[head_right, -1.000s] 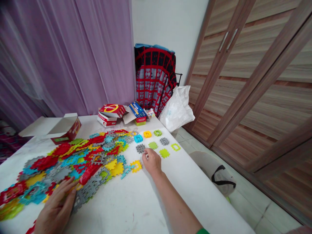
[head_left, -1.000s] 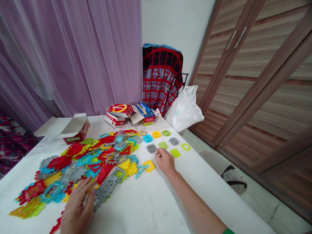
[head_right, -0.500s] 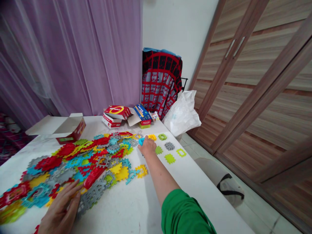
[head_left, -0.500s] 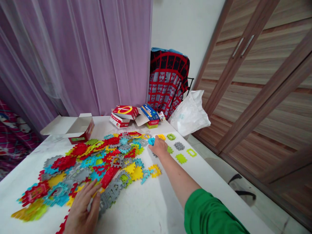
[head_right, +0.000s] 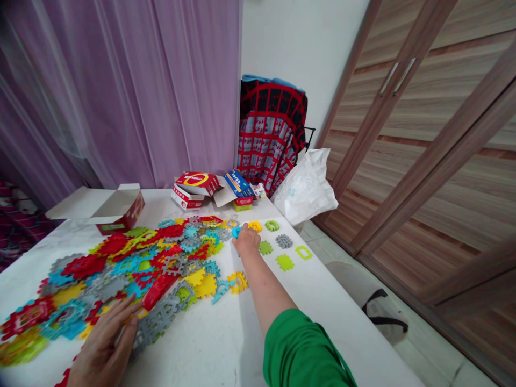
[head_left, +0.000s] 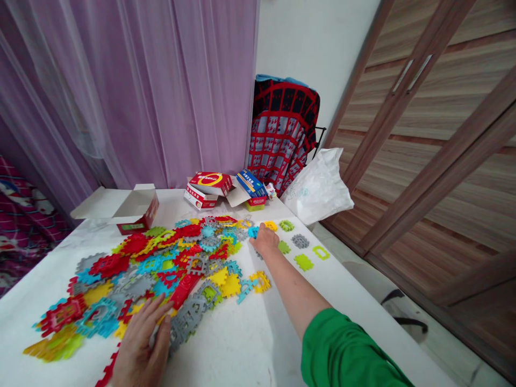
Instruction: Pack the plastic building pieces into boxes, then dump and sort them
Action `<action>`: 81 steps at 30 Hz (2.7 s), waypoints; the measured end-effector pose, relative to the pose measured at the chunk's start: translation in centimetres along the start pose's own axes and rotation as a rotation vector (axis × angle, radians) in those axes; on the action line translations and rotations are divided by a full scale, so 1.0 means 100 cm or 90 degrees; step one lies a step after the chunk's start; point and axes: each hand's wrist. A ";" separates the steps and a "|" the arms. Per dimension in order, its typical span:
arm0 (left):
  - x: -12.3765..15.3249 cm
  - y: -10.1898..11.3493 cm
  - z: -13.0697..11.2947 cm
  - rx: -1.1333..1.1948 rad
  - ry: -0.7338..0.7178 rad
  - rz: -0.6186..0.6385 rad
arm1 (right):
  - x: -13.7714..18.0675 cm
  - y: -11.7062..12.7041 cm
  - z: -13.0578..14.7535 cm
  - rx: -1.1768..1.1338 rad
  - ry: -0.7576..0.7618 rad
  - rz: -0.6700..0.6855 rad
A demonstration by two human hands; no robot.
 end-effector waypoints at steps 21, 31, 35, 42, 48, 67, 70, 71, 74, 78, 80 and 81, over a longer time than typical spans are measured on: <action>-0.002 0.000 -0.005 -0.015 -0.021 -0.008 | 0.008 0.022 -0.023 -0.032 0.003 -0.019; -0.006 -0.006 0.001 -0.055 -0.126 -0.035 | 0.086 0.001 -0.105 -0.312 0.030 -0.250; -0.009 -0.005 0.001 -0.087 -0.152 -0.031 | 0.138 -0.034 -0.104 -0.349 0.166 -0.268; -0.011 -0.008 0.002 -0.133 -0.171 -0.044 | 0.182 -0.053 -0.086 -0.350 0.270 -0.240; -0.012 -0.008 -0.005 -0.136 -0.172 -0.053 | 0.178 -0.051 -0.080 -0.347 0.246 -0.187; 0.010 0.003 -0.032 -0.216 -0.074 0.037 | 0.159 -0.055 -0.071 -0.339 0.186 -0.155; 0.012 0.002 -0.035 -0.231 -0.061 0.062 | 0.156 -0.059 -0.068 -0.362 0.196 -0.153; 0.013 0.002 -0.036 -0.236 -0.056 0.071 | 0.154 -0.060 -0.067 -0.373 0.199 -0.152; 0.014 0.001 -0.038 -0.251 -0.042 0.094 | 0.151 -0.061 -0.063 -0.411 0.214 -0.149; 0.014 0.003 -0.043 -0.264 -0.032 0.113 | 0.147 -0.060 -0.056 -0.466 0.232 -0.141; 0.014 0.006 -0.047 -0.265 -0.035 0.121 | 0.146 -0.061 -0.055 -0.497 0.238 -0.137; 0.013 0.007 -0.050 -0.263 -0.039 0.124 | 0.146 -0.061 -0.055 -0.515 0.240 -0.138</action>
Point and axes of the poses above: each hand's wrist, its own x-axis away from the middle knuckle, its own y-axis out of the back of the hand, z = x × y, and after that the axes turned 10 degrees about x, right-handed
